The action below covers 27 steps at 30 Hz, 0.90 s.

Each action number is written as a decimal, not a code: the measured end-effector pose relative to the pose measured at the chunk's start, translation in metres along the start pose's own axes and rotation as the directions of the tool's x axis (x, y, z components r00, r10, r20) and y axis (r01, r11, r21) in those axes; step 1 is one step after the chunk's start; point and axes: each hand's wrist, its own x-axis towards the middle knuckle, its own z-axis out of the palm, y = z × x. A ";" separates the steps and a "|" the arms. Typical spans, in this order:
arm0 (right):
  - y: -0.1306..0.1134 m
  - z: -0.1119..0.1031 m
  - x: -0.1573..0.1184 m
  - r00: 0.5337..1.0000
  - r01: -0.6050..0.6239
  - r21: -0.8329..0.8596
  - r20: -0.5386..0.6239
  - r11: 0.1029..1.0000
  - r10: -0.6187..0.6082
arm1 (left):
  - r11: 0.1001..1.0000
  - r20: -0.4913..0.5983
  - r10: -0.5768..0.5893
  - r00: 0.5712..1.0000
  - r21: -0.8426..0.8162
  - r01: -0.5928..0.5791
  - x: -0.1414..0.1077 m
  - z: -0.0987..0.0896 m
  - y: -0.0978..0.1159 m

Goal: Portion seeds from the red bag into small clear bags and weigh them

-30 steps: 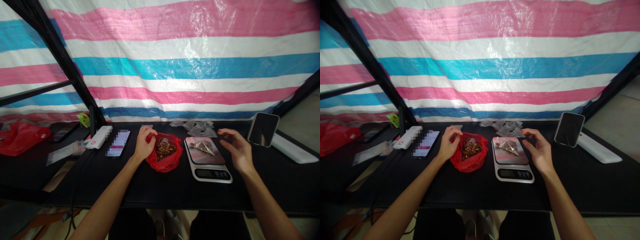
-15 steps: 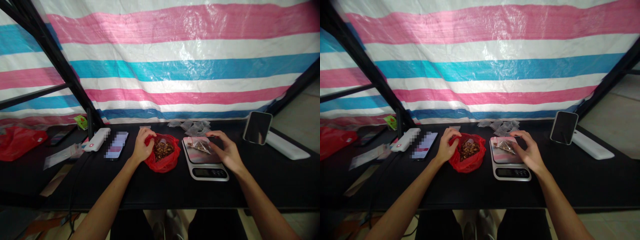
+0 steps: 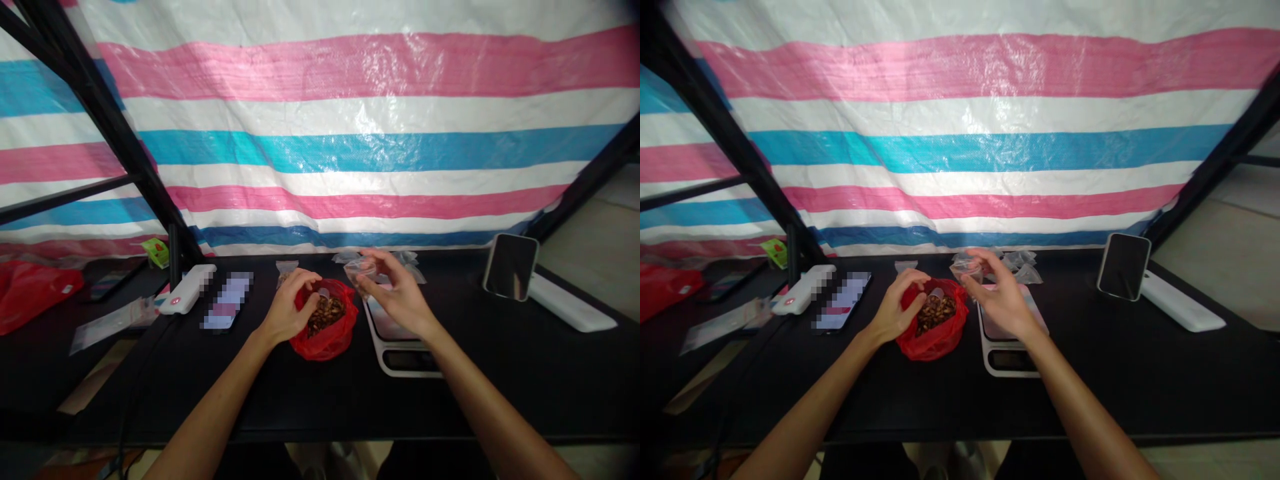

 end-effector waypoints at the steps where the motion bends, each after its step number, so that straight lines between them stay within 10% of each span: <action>1: -0.002 0.016 0.005 0.999 0.014 0.052 -0.035 0.999 -0.013 | 1.000 -0.002 -0.011 1.000 0.003 0.011 0.000 0.001 -0.001; 7: 0.000 0.085 0.009 1.000 -0.006 0.181 0.011 0.984 0.004 | 0.975 -0.089 -0.205 0.975 -0.103 0.196 -0.003 0.008 -0.015; 27: 0.006 0.069 0.000 0.986 -0.059 0.069 -0.154 0.996 0.069 | 0.903 0.093 -0.292 0.952 -0.302 0.307 0.000 0.007 -0.001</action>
